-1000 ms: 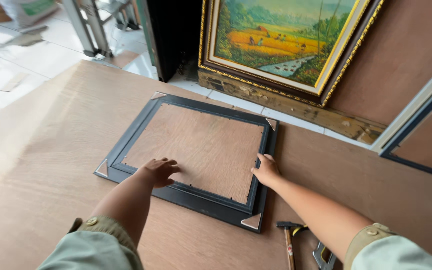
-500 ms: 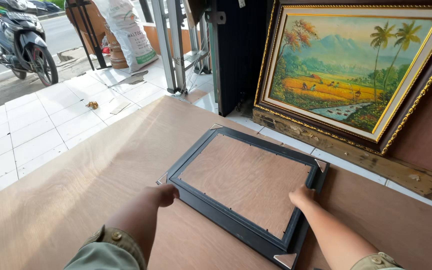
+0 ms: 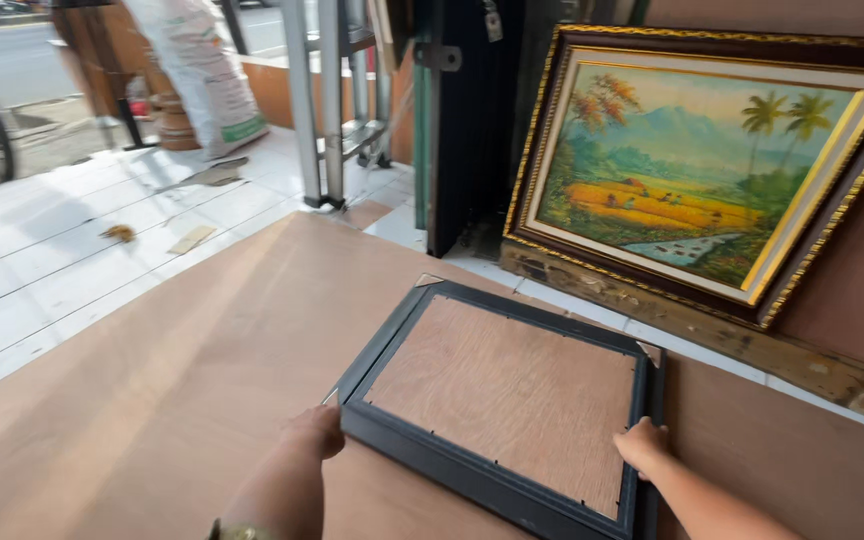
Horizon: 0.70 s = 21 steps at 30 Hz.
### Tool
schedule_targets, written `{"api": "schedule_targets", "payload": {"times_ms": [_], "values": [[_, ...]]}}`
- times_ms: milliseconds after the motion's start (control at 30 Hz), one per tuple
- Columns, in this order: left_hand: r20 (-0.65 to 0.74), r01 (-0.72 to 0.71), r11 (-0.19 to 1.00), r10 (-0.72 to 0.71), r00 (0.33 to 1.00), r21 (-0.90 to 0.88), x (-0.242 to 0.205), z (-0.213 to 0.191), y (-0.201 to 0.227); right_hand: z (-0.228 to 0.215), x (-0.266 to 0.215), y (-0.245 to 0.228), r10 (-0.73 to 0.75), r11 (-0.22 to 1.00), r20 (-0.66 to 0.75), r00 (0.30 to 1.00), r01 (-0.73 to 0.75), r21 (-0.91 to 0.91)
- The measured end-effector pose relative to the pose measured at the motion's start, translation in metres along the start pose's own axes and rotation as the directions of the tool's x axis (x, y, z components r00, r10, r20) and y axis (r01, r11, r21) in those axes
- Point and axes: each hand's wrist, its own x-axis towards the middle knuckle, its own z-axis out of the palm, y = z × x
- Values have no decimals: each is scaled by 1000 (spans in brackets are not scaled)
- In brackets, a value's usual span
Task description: The person assembles a picture frame by placing a wooden backing into a frame, securing it with a staple gun, and hammering down the clips around the edges.
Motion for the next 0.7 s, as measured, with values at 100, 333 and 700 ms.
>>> {"api": "schedule_targets", "payload": {"times_ms": [100,333,700], "values": [[-38,36,994,-40,998,-101,18,-13,-4,-6,-28,0,39,998,35,999,-41,45],[-1,124,925,-134,991,-360,106,-9,-16,20,-57,-1,157,985,45,987,-160,62],[-101,-37,944,4,995,-327,90,13,-4,15,-59,12,181,927,104,978,-205,315]]}}
